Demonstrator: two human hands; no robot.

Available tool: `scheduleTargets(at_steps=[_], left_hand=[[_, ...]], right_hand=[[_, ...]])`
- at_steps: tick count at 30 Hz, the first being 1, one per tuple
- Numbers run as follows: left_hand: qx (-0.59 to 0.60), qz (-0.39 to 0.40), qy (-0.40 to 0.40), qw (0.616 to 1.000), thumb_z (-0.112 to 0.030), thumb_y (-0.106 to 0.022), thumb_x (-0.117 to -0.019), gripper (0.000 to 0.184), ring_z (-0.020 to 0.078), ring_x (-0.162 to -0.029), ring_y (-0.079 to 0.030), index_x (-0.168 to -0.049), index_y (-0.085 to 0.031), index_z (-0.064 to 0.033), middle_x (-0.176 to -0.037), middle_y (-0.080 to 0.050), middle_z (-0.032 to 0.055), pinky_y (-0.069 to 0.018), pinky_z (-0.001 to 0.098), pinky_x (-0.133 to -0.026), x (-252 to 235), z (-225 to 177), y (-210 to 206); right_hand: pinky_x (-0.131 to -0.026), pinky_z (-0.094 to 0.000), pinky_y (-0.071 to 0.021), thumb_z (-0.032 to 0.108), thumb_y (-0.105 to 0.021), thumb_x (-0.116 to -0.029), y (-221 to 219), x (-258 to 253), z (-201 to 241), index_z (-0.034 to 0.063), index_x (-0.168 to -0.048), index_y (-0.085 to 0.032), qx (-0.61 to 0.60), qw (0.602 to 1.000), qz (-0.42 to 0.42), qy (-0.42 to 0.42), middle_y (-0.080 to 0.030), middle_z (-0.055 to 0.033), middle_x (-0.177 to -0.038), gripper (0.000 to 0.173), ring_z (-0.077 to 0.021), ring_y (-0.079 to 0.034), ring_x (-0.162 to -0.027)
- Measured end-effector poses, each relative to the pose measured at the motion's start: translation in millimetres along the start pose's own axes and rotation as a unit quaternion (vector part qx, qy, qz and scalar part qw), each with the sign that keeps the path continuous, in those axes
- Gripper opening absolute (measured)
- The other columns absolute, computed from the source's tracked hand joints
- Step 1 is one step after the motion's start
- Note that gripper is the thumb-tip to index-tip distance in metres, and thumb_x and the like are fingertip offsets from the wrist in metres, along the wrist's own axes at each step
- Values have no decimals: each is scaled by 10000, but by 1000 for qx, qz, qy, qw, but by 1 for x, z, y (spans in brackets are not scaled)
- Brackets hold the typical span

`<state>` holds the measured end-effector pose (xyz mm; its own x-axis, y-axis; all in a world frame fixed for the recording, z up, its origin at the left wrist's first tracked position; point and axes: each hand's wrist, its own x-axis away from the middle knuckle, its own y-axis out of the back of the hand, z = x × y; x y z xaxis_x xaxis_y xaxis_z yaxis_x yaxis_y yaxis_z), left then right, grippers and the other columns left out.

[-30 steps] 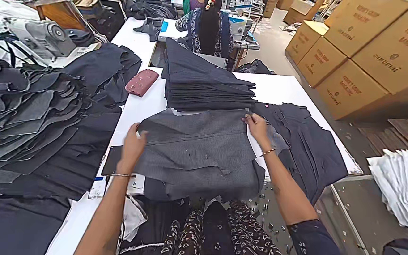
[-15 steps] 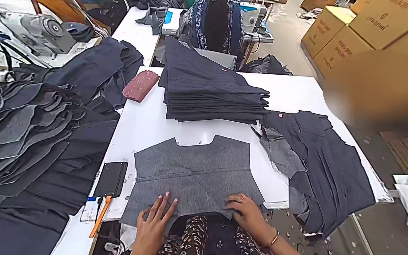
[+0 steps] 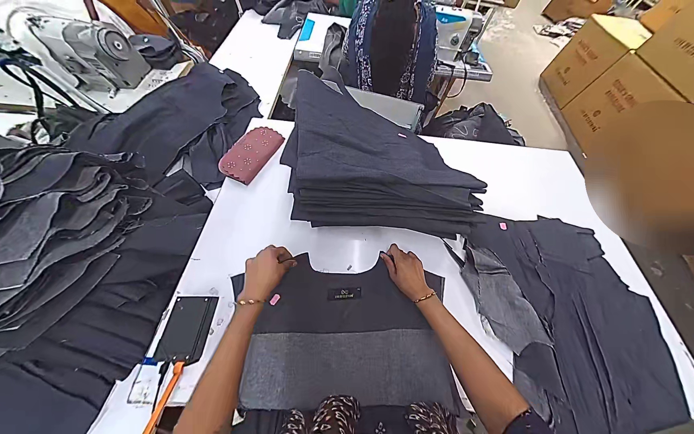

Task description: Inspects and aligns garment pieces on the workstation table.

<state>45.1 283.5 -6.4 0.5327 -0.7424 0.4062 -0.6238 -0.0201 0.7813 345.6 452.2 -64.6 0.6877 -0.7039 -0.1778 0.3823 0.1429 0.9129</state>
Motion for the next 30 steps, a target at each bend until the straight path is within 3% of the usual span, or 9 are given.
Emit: scheduleTargets(at_steps=[2, 3, 6, 10, 13, 15, 19, 24, 30], left_hand=[[-22, -136, -102, 985, -173, -674, -965, 292, 550, -1223, -551, -1184, -712, 17, -1243, -626, 333, -330, 745, -1048, 27, -10, -30], [-29, -167, -172, 970, -232, -680, -958, 345, 553, -1189, -577, -1201, -709, 11, -1222, -638, 332, -381, 738, -1013, 47, -12, -51], [-55, -163, -327, 929, -523, -588, -947, 531, 428, -1180, -639, -1286, -704, -131, -1256, -676, 205, -469, 641, -999, 102, 8, -119], [-95, -204, -241, 944, -691, -349, -971, 801, 436, -1369, -510, -1454, -574, -93, -1451, -570, 212, -318, 686, -1119, 84, 65, -109], [-114, -185, -192, 957, -779, -244, -943, 934, 368, -1493, -369, -1564, -427, -106, -1590, -441, 137, -188, 683, -1182, 55, 80, -91], [-120, -179, -191, 958, -803, -218, -933, 960, 325, -1524, -320, -1592, -378, -123, -1630, -389, 91, -143, 674, -1197, 44, 84, -88], [-115, -183, -187, 958, -822, -205, -915, 986, 309, -1536, -297, -1601, -361, -132, -1643, -369, 73, -118, 676, -1198, 41, 84, -87], [-107, -180, -180, 961, -831, -211, -902, 999, 306, -1549, -263, -1607, -347, -136, -1652, -353, 69, -78, 675, -1204, 37, 86, -86], [-100, -183, -181, 961, -771, -178, -946, 943, 309, -1551, -257, -1612, -326, -121, -1656, -338, 95, -72, 674, -1208, 35, 96, -81]], right_hand=[[-611, -498, -524, 252, -547, -1009, -2, -3, -1, -24, -899, -661, 10, 999, -31, 11, -659, -155, -685, 318, -338, -700, -657], [-603, -494, -525, 246, -548, -1004, -1, -3, 0, -24, -892, -658, 14, 999, -35, 9, -655, -153, -681, 312, -333, -699, -651], [-651, -509, -537, 232, -546, -1012, 4, -5, 6, -40, -908, -665, 14, 1000, -12, -25, -679, -176, -725, 315, -358, -713, -702], [-732, -524, -533, 270, -510, -1043, 7, -9, 11, -47, -966, -667, 22, 996, 23, -84, -703, -201, -809, 363, -374, -723, -801], [-956, -574, -483, 283, -522, -1042, 6, -3, 28, -26, -1156, -680, 5, 992, 30, -120, -682, -247, -1156, 365, -428, -642, -1131], [-1118, -587, -409, 271, -544, -1025, 9, 27, 57, -13, -1294, -652, -20, 997, 32, -71, -612, -236, -1372, 407, -423, -532, -1340], [-1214, -568, -275, 380, -430, -1075, 5, 128, 106, 37, -1543, -437, -52, 980, 176, 79, -406, -111, -1620, 580, -282, -352, -1515], [-1243, -553, -219, 751, -336, -969, 16, 107, 32, 64, -1601, -332, 41, 989, 140, -26, -302, -86, -1674, 934, -245, -295, -1542], [-1266, -537, -132, 725, -353, -978, 34, 91, -20, 81, -1625, -269, 36, 985, 137, -97, -229, -73, -1700, 917, -231, -203, -1572]])
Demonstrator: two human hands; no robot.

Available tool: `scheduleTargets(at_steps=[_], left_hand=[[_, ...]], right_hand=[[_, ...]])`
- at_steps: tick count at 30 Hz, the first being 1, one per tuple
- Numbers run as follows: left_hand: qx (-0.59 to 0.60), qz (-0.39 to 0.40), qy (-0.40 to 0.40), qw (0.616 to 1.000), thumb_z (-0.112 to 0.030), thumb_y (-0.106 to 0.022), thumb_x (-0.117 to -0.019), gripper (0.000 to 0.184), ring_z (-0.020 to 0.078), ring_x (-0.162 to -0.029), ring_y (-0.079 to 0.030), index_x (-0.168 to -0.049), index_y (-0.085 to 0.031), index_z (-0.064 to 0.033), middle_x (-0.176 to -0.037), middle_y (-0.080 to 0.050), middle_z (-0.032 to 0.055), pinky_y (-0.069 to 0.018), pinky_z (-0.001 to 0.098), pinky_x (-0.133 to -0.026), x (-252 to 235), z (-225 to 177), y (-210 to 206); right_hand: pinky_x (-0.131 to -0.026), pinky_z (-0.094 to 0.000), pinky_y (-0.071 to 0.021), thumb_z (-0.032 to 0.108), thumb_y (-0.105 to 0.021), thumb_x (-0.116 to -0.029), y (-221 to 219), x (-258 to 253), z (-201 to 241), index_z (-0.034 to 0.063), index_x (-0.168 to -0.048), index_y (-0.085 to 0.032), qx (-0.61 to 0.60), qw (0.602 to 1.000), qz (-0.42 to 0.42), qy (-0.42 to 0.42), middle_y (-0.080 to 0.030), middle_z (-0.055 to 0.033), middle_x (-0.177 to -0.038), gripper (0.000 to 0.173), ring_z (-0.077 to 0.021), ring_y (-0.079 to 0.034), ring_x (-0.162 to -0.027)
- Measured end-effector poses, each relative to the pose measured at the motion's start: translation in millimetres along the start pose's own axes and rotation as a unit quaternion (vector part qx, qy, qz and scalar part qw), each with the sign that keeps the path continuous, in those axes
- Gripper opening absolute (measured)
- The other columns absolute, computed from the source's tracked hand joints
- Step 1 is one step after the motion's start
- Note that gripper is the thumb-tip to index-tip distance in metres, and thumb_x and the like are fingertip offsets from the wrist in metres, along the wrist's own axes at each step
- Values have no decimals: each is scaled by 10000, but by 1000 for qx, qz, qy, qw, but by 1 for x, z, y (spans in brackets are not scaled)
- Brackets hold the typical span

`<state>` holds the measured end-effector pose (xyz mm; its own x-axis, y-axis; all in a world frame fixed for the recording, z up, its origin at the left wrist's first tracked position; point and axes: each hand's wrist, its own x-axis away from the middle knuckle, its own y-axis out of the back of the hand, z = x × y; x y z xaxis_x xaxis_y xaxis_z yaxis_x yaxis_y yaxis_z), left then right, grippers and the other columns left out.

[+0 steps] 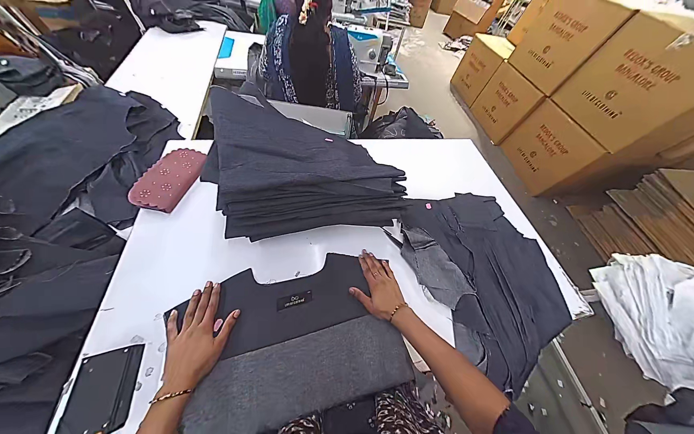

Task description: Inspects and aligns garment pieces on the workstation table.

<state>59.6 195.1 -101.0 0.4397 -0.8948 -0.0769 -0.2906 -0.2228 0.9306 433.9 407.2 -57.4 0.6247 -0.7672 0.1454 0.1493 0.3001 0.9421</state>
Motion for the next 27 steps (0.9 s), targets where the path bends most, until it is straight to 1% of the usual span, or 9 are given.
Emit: scheduleTargets(at_steps=[5, 10, 13, 15, 18, 20, 23, 25, 27], left_hand=[[17, -38, 46, 998, -663, -162, -998, 860, 358, -1548, -247, -1605, -324, -74, -1653, -327, 143, -82, 677, -1205, 7, 9, 2], [32, 54, 130, 989, -356, -622, -1004, 524, 560, -1268, -513, -1297, -594, 78, -1290, -573, 382, -307, 744, -1054, -17, -30, 56], [126, 196, 68, 970, -256, -660, -1007, 386, 503, -1082, -640, -1196, -632, 79, -1111, -660, 338, -460, 683, -944, -17, -101, 104], [275, 189, -1, 943, -206, -664, -995, 304, 315, -878, -681, -1132, -622, 62, -948, -682, 218, -534, 517, -837, 9, -164, 127], [503, 110, -43, 856, -106, -594, -998, 176, 14, -665, -654, -1132, -544, -3, -766, -672, -43, -554, 217, -653, 44, -222, 158], [602, 28, -124, 788, -152, -680, -932, 444, 58, -928, -711, -1300, -477, -9, -1038, -721, -39, -612, 278, -801, 51, -223, 170], [581, 59, -309, 750, -485, -867, -752, 941, 132, -1386, -489, -1497, -429, -114, -1498, -519, 3, -484, 374, -1106, 52, -234, 160], [520, 132, -424, 729, -454, -810, -827, 709, 132, -1374, -507, -1387, -591, -79, -1433, -598, 30, -360, 442, -1204, 57, -267, 135], [449, 184, -464, 741, -273, -802, -829, 469, 234, -1261, -612, -1189, -706, 12, -1229, -711, 125, -172, 635, -1214, 59, -301, 112]], right_hand=[[-1274, -509, -121, 667, -364, -1000, 10, 32, -32, 51, -1626, -237, 7, 996, -12, -92, -214, -98, -1702, 887, -233, -189, -1576], [-1255, -514, -198, 571, -541, -979, 33, 30, 32, -132, -1536, -295, -77, 971, -56, -221, -188, -321, -1646, 930, -433, -195, -1546], [-1166, -467, -399, 493, -771, -856, 32, 69, 119, -105, -1541, -302, -307, 942, -113, -80, -365, -297, -1578, 1023, -370, -431, -1439], [-1060, -410, -520, 282, -875, -799, 34, 98, 180, -93, -1561, -231, -487, 872, -50, 7, -449, -295, -1503, 1066, -309, -591, -1288], [-993, -317, -515, -8, -697, -841, 56, 124, 211, -178, -1289, -548, -534, 830, -154, 51, -682, -259, -1167, 502, -187, -673, -1089], [-986, -223, -505, -76, -521, -946, 98, 138, 197, -164, -1202, -625, -582, 786, -208, 29, -708, -179, -1126, 290, -57, -653, -1052], [-889, -159, -534, -9, -541, -996, 165, 180, 168, -62, -1069, -679, -587, 797, -132, 59, -723, 9, -954, 165, 62, -647, -910], [-916, -162, -500, 14, -559, -935, 198, 207, 149, -121, -1061, -695, -477, 842, -80, 237, -732, -50, -981, 229, 51, -633, -962], [-995, -180, -491, 264, -560, -1011, 237, 241, 136, -5, -1134, -717, -375, 841, -154, 358, -748, 0, -1098, 335, 47, -628, -1092]])
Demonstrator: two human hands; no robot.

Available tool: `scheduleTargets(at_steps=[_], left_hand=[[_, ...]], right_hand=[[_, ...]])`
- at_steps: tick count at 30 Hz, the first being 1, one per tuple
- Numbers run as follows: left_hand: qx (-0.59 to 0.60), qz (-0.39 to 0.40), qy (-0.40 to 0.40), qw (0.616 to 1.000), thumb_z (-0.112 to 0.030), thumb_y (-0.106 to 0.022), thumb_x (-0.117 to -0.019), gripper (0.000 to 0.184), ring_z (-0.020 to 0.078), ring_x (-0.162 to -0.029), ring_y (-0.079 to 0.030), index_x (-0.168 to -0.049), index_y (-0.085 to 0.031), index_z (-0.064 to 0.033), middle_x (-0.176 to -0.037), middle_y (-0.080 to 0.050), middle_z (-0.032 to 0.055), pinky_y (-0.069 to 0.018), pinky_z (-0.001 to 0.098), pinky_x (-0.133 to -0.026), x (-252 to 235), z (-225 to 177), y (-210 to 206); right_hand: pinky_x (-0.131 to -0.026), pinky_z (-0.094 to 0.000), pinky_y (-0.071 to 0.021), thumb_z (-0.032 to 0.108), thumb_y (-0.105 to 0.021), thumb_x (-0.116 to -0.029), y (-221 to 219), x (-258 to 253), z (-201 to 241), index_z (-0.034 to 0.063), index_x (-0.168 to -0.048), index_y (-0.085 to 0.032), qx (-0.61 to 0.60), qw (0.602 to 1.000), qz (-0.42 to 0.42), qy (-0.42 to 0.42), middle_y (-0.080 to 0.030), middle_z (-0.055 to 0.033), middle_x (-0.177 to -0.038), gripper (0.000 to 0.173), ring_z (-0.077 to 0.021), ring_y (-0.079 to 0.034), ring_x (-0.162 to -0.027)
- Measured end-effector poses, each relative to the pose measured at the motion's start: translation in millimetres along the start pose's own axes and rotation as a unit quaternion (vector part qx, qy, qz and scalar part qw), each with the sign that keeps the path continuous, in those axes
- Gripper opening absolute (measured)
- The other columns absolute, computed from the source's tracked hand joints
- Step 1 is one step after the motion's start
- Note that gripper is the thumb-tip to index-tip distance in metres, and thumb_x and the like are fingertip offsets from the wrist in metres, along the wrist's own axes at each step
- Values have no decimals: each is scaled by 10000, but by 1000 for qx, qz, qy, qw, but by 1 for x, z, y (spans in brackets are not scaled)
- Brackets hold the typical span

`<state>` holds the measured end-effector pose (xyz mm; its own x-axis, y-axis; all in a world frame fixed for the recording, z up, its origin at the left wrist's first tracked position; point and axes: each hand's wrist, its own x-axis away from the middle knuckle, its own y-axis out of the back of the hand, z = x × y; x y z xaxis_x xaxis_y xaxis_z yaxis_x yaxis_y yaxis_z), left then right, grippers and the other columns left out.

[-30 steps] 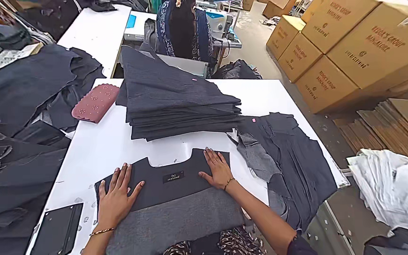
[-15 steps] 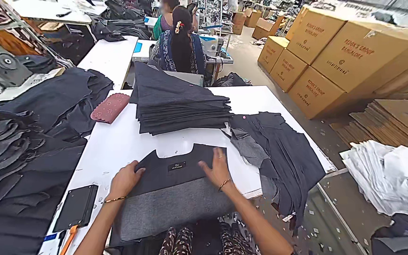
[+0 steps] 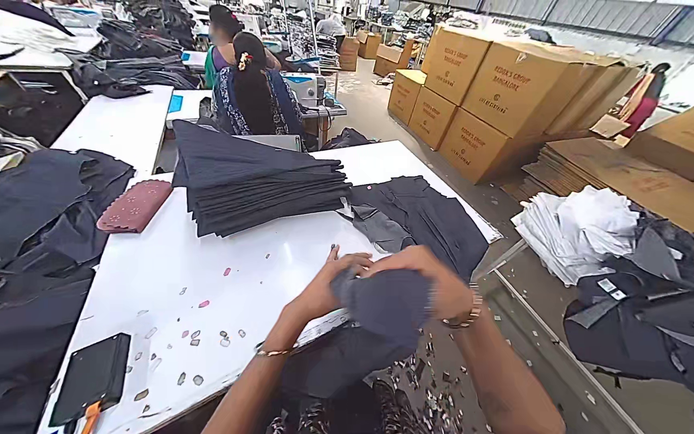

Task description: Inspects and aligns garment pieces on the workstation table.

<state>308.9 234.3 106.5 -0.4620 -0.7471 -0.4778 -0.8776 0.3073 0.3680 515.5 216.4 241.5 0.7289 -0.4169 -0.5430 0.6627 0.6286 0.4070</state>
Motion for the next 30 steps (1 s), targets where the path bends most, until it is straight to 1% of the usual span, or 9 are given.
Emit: scheduleTargets(at_steps=[3, 6, 8, 13, 20, 23, 25, 28, 30], left_hand=[[-114, 33, 89, 989, -236, -790, -863, 348, 303, -1053, -724, -1039, -745, 60, -999, -764, 183, -179, 643, -1212, -10, 7, -18], [-92, -133, 87, 983, -226, -776, -883, 262, 109, -881, -709, -939, -747, 29, -889, -748, 84, -546, 342, -944, 26, 14, 0], [13, -301, 46, 953, -162, -775, -866, 161, -18, -896, -681, -960, -735, -38, -921, -738, -45, -571, 203, -860, 52, 1, 28], [105, -460, -27, 881, -475, -698, -928, 282, -49, -921, -685, -1171, -626, -350, -1021, -720, -198, -584, 161, -813, 73, -108, 81], [179, -460, 318, 809, -401, -178, -1128, 503, -39, -866, -646, -1315, -549, -117, -963, -679, -77, -553, 199, -778, 100, -51, 111], [178, -252, 464, 831, -526, -507, -975, 493, 47, -873, -705, -1218, -594, -106, -951, -735, -56, -600, 284, -804, 220, -15, 92], [155, -167, 503, 834, -254, -753, -825, 316, 116, -810, -740, -1058, -674, -54, -880, -761, 0, -622, 334, -782, 276, -3, 95], [151, -266, 362, 880, -328, -874, -724, 286, 23, -794, -721, -974, -755, -255, -891, -770, -101, -613, 243, -729, 289, -32, 112], [158, -348, 244, 891, -473, -869, -736, 371, -28, -867, -705, -1068, -739, -369, -979, -757, -158, -603, 191, -765, 257, -63, 127]], right_hand=[[-889, -140, -530, 413, -527, -1031, 38, 51, 65, 273, -1102, -756, 91, 951, -283, 79, -741, 177, -1057, 278, 83, -651, -1002], [-934, -172, -535, 164, -539, -1022, 70, 107, 99, 184, -1095, -697, 151, 820, -546, 87, -743, 134, -1036, 175, 27, -676, -1011], [-955, -175, -545, 47, -549, -997, 75, 127, 96, 80, -1144, -567, 255, 759, -596, -59, -696, 147, -1022, 151, 48, -662, -1004], [-729, -143, -597, 132, -454, -1060, 60, 133, 75, 205, -986, -658, 200, 784, -569, -148, -733, 198, -823, 228, 74, -692, -763], [-919, -289, -555, 470, -175, -1112, 78, 94, -58, 37, -1328, -537, -143, 813, -449, -341, -683, -65, -1202, 604, -93, -651, -1103], [-819, -274, -562, 208, -539, -1046, 45, 165, -107, 44, -1105, -636, -79, 826, -212, -516, -703, -13, -993, 199, -57, -662, -899], [-734, -278, -590, 122, -711, -953, 36, 198, -123, 57, -944, -695, -97, 805, -119, -573, -732, -2, -803, 67, -77, -700, -733], [-692, -253, -583, 113, -731, -889, 52, 189, -97, 105, -915, -715, -128, 847, -215, -470, -721, 44, -779, 31, -48, -677, -709], [-784, -283, -621, 223, -843, -810, 63, 157, -76, 134, -1171, -646, -191, 874, -289, -340, -756, 46, -984, 420, -67, -721, -879]])
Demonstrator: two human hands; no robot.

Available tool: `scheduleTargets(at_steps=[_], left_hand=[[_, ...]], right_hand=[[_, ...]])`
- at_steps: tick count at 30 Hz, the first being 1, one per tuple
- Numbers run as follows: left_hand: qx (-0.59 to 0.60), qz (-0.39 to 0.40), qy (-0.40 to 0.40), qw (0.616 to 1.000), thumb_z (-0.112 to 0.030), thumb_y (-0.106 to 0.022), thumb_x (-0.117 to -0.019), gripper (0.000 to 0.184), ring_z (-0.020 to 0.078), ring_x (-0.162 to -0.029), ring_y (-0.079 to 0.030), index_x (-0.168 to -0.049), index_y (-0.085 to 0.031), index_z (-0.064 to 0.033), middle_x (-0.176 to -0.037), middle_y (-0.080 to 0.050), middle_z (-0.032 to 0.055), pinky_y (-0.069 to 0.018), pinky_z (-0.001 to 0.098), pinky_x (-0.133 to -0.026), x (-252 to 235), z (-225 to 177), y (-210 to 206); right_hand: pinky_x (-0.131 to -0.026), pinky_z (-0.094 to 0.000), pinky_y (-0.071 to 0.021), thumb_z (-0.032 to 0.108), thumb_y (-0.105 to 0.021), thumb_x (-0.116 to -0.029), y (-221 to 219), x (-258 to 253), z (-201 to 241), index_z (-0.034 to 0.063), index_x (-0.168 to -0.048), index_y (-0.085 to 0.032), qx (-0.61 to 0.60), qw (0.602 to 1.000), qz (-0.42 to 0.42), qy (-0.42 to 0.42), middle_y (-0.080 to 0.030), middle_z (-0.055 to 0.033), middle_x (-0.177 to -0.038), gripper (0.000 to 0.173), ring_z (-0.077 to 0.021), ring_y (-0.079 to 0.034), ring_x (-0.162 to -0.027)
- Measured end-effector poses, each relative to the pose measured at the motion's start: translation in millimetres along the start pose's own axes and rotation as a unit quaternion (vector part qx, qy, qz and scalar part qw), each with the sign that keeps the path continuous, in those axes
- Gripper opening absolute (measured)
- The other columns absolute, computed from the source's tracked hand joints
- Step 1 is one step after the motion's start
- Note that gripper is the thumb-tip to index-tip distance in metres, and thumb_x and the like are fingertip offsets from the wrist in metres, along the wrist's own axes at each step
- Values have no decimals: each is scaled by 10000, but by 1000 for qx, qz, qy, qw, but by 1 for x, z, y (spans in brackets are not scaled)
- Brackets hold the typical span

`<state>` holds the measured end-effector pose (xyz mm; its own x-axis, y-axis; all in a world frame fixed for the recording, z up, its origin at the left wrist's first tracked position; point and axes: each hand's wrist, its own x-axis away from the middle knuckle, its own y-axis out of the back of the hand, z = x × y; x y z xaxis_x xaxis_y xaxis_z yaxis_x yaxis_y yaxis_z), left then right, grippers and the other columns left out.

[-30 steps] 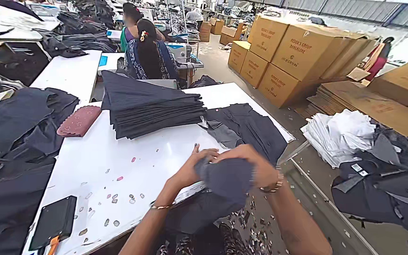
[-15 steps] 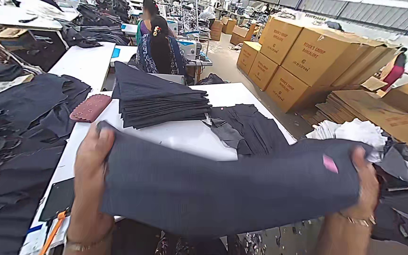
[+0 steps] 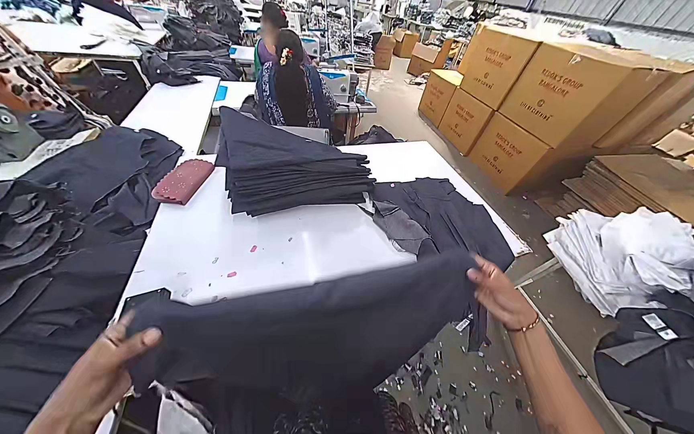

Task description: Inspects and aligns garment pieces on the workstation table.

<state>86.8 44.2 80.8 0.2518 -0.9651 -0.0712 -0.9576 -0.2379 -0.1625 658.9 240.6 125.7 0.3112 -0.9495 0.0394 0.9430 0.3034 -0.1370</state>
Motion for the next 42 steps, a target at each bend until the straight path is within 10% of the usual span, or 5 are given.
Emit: scheduleTargets(at_steps=[19, 25, 30, 35, 42], left_hand=[[-53, -178, -172, 968, -210, -544, -1053, 378, -38, -1000, -648, -1417, -472, -285, -1171, -623, -161, -557, 182, -861, -136, -156, -28], [-187, -154, -47, 969, -233, -617, -959, 480, -40, -760, -622, -1425, -514, -183, -1090, -660, -84, -545, 169, -673, -53, -41, 0], [-458, -115, -67, 879, -263, -759, -876, 733, 630, -1259, -485, -1399, -466, 158, -1374, -500, 425, -343, 776, -1036, -15, 84, -36], [-477, 221, -60, 849, -553, -826, -762, 857, 411, -1447, -423, -1416, -599, -47, -1547, -470, 210, -260, 692, -1166, 12, 120, -165], [-355, -11, 74, 932, -251, -661, -955, 410, 412, -1115, -674, -1146, -687, 110, -1110, -707, 284, -489, 549, -1028, 45, 129, -177]], right_hand=[[-873, -246, -582, 219, -515, -1071, -32, -42, 175, 167, -1327, -642, 156, 947, -99, 263, -703, 86, -1130, 290, -29, -678, -982], [-799, -163, -566, 305, -662, -972, 32, 44, 98, 221, -1076, -783, 308, 938, -50, 152, -760, 149, -1035, 180, 41, -686, -906], [-817, -164, -539, 223, -602, -1010, -4, 25, 45, 98, -1175, -761, 418, 890, 181, 26, -762, 50, -1102, 262, 60, -666, -895], [-921, -511, -538, 250, -501, -1072, -154, -57, 34, 186, -1278, -731, 539, 820, 176, 83, -759, -71, -1123, 315, -235, -721, -969], [-1130, -475, -433, 112, -519, -1052, -303, -55, -36, 74, -1590, -356, 359, 814, 402, 216, -389, -158, -1619, 563, -308, -477, -1432]])
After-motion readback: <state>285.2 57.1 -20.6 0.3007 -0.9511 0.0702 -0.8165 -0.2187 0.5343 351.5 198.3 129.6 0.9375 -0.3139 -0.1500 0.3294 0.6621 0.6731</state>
